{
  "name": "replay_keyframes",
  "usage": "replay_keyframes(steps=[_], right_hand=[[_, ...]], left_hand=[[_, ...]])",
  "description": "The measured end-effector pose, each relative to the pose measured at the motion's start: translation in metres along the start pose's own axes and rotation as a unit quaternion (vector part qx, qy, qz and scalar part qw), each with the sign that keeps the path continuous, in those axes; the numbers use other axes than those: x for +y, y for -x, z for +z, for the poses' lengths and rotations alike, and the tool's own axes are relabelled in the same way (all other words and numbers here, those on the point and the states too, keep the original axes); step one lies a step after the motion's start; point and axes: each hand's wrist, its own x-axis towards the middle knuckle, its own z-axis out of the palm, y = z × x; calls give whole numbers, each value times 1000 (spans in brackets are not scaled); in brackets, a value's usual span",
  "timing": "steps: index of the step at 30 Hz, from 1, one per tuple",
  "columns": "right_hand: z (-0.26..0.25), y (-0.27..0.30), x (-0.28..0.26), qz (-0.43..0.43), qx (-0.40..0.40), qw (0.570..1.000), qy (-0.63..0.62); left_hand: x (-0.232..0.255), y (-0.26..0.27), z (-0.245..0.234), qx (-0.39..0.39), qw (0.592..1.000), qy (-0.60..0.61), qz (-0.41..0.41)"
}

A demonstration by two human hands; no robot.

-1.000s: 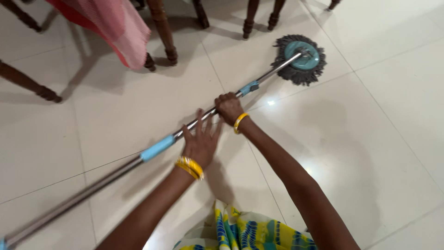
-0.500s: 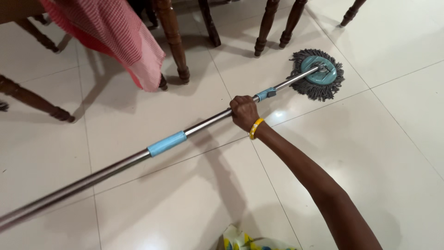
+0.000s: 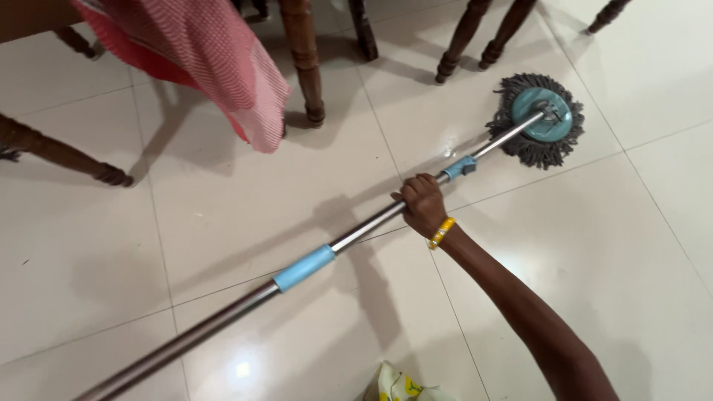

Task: The person mops the tiled floor under and around a wooden table and chairs using a mop.

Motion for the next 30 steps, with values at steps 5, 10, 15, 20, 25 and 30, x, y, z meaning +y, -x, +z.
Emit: replay_keyframes(steps=[5, 10, 15, 20, 25, 30], right_hand=[[-35, 0, -2, 3, -17, 1000, 2], [-79, 15, -2, 16, -34, 999, -3], [-112, 34, -1, 51, -70, 996, 2], [-121, 40, 1, 115, -127, 983, 61], [-150, 27, -9, 191, -220, 951, 102], [-225, -30, -124, 65, -163, 984, -44]], left_hand=[[-19, 17, -11, 18, 997, 57, -39], [-29, 54, 14, 39, 984, 149, -89], [-28, 84, -4, 64, 962, 241, -114], [-10, 127, -38, 57, 927, 360, -88], [64, 197, -37, -25, 850, 526, -15], [143, 292, -75, -118, 746, 646, 114]])
